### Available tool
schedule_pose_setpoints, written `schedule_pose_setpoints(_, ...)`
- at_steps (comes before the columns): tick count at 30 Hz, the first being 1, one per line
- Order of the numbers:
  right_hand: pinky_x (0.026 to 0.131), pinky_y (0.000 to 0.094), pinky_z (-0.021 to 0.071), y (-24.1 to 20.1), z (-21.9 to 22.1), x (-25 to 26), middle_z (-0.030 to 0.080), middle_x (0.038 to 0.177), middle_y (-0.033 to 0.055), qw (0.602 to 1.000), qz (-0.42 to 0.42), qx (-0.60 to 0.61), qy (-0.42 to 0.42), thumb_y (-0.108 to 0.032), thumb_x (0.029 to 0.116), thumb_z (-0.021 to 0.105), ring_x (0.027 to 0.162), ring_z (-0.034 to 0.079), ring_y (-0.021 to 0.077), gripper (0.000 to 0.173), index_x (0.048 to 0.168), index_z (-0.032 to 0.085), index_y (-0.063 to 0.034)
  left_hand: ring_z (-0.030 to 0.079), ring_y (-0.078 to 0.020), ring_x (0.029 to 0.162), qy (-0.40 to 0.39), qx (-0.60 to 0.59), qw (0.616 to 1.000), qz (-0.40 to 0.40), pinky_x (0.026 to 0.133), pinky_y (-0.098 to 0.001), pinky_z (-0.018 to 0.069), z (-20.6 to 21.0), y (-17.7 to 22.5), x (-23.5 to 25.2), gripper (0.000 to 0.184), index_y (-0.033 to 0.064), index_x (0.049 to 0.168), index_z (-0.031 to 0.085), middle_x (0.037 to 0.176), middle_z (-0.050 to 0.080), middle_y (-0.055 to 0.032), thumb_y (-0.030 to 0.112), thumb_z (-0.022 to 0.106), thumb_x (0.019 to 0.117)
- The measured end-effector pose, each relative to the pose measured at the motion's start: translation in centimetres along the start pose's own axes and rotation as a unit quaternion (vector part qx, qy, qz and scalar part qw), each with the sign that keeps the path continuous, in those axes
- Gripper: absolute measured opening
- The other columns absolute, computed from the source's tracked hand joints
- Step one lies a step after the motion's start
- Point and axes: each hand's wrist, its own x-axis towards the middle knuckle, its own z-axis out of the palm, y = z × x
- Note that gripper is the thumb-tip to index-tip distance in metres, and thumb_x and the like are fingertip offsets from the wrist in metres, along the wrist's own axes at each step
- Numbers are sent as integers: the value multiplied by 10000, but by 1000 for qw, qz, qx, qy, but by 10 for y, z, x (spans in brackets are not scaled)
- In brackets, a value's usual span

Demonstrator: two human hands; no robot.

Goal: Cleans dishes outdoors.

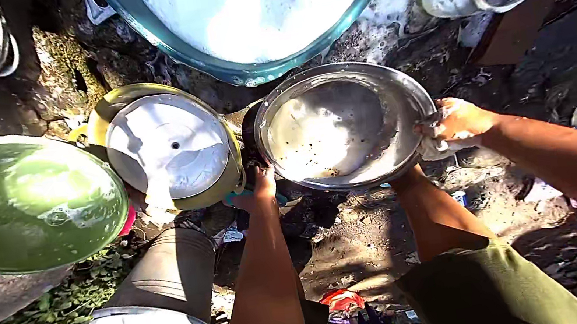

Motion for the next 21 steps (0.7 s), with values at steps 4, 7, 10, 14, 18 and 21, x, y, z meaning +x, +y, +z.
schedule_pose_setpoints(4, 825, 529, 507, 0, -17, -16, 653, 960, 227, 1000, 8, 4, -19, 21, 947, 674, 876, 622, 311, 177, 1113, 636, 70, 497, -348, 1365, -2, -72, 997, -17, 1120, -544, 421, 25, -3, 11, 515, 13, 1458, 486, 1466, 519, -231, 364, 511, 1082)
schedule_pose_setpoints(7, 819, 465, 514, 13, -26, -41, 650, 953, 195, 999, 13, 15, -42, 9, 958, 660, 858, 609, 248, 186, 1135, 633, 60, 565, -323, 1277, 21, -81, 996, 13, 1068, -494, 475, 30, -18, -6, 440, -5, 1438, 502, 1405, 563, -239, 269, 497, 1094)
schedule_pose_setpoints(10, 835, 450, 523, 26, -40, -80, 645, 986, 197, 997, 21, 47, -58, -19, 961, 663, 882, 615, 234, 227, 1167, 616, 65, 614, -281, 1194, 25, 0, 997, 76, 1003, -462, 513, 10, -12, -58, 401, 10, 1419, 526, 1341, 607, -215, 238, 478, 1093)
schedule_pose_setpoints(14, 856, 390, 542, 26, -61, -143, 655, 1061, 173, 987, 45, 142, -54, -58, 963, 672, 918, 634, 186, 313, 1248, 589, 41, 609, -229, 1180, 28, -13, 987, 159, 1033, -400, 500, -44, 40, -158, 393, -53, 1366, 528, 1293, 613, -209, 204, 508, 1070)
schedule_pose_setpoints(18, 882, 418, 552, 15, -80, -194, 674, 1053, 160, 974, 26, 220, -55, -125, 992, 650, 934, 661, 199, 308, 1260, 593, 18, 641, -141, 1026, 40, -102, 957, 269, 904, -328, 557, -89, 108, -242, 386, -52, 1351, 505, 1182, 636, -133, 101, 561, 1001)
schedule_pose_setpoints(21, 791, 339, 580, 7, -89, -226, 682, 979, 93, 929, 3, 357, -97, -139, 1015, 606, 853, 668, 132, 272, 1253, 596, -9, 632, -138, 1124, 23, -94, 949, 300, 937, -333, 551, -101, 187, -321, 526, 59, 1515, 417, 1356, 597, -115, 56, 516, 998)
